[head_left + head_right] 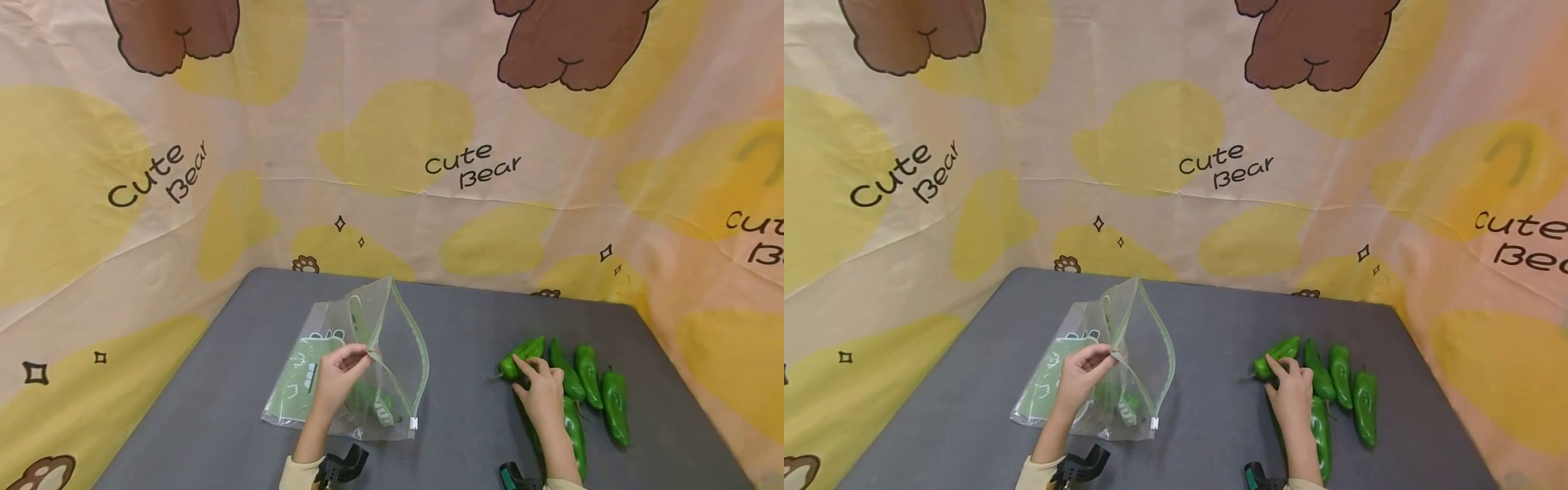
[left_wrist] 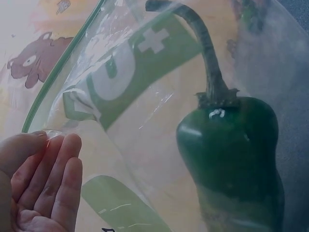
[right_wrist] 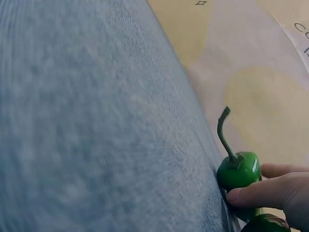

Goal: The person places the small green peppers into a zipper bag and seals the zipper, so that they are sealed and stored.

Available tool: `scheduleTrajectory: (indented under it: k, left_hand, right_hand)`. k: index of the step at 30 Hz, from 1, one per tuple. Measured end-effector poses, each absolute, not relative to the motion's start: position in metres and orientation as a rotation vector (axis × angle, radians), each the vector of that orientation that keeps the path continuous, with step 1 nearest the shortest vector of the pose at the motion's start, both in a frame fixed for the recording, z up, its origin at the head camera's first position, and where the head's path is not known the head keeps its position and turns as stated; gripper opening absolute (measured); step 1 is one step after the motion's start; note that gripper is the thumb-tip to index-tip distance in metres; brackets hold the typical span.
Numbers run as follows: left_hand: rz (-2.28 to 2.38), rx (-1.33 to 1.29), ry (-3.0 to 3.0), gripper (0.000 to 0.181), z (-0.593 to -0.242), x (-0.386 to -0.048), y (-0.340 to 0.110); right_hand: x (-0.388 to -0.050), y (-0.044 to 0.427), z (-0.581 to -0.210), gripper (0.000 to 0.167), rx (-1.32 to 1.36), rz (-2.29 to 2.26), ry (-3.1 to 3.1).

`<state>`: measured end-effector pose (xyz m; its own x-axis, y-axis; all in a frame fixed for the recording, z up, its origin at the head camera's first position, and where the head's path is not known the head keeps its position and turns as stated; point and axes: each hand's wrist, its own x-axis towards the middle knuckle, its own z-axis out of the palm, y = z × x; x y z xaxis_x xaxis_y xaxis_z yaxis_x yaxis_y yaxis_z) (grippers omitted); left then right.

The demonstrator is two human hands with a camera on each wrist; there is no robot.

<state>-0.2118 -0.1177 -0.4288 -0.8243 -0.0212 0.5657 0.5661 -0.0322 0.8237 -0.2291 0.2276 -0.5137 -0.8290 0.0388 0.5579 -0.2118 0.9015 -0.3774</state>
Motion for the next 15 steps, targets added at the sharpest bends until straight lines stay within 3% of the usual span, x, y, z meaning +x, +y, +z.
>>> scheduleTrajectory:
  k: [15]
  left_hand:
    - [-1.898,-0.568,-1.83,0.011,-0.4266,-0.2104,-0.1202]
  right_hand:
    - [-0.2286,0.2276,-0.5156,0.052,0.002,0.713,-2.549]
